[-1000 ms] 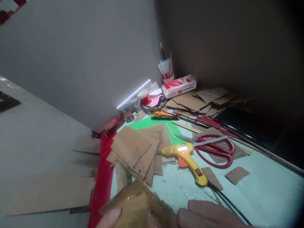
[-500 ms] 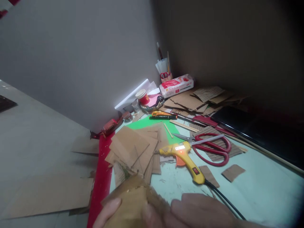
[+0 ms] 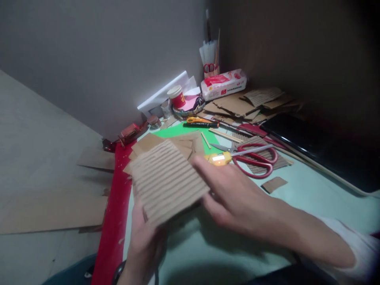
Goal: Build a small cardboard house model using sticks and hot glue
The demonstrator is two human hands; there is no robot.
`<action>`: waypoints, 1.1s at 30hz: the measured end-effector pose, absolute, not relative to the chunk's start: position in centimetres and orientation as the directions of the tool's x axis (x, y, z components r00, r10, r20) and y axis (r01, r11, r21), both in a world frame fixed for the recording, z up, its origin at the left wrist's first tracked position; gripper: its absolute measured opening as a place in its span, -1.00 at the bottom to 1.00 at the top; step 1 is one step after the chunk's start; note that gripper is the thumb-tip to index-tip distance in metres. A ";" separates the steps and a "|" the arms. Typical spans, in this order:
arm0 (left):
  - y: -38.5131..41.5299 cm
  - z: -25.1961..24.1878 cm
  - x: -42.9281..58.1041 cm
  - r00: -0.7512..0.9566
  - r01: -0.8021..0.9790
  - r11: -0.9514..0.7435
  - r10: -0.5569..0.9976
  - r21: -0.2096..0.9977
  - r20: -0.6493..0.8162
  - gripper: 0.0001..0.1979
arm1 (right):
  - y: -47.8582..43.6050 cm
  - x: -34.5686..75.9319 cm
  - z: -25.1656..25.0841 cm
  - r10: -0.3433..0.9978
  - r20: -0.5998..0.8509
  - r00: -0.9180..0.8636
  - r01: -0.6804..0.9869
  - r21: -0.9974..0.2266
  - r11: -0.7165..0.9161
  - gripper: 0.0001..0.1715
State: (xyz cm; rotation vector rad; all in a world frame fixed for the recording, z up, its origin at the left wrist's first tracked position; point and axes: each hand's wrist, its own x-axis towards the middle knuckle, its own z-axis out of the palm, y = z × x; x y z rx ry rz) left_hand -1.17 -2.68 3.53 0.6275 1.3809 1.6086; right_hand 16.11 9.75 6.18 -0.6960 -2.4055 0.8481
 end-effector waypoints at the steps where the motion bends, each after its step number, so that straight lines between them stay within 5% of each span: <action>1: -2.2 3.9 -0.8 -0.476 -0.327 0.027 0.859 0.945 -0.189 -0.61 | 10.0 16.0 6.0 0.620 0.253 -0.743 0.314 -0.687 0.656 -0.86; 7: -0.4 5.5 0.7 -0.458 -0.355 -0.057 0.881 0.933 -0.120 -0.66 | 10.9 15.6 4.8 0.628 0.245 -0.739 0.305 -0.710 0.635 -0.81; 13: -0.6 5.2 0.5 -0.446 -0.388 -0.069 0.887 0.919 -0.122 -0.95 | 10.9 15.3 4.5 0.615 0.294 -0.732 0.285 -0.688 0.667 -0.69; 19: -0.9 4.6 0.1 -0.421 -0.434 -0.049 0.894 0.900 -0.154 -0.68 | 10.9 15.3 4.3 0.597 0.292 -0.747 0.252 -0.707 0.660 -0.62; 25: -1.0 4.3 0.0 -0.417 -0.444 -0.086 0.901 0.892 -0.120 -0.77 | 10.6 15.3 4.6 0.618 0.271 -0.738 0.247 -0.744 0.621 -0.67; 33: -1.1 4.5 -0.8 -0.381 -0.502 -0.070 0.912 0.862 -0.148 -0.62 | 10.9 15.9 6.6 0.636 0.153 -0.756 0.190 -0.879 0.438 -0.61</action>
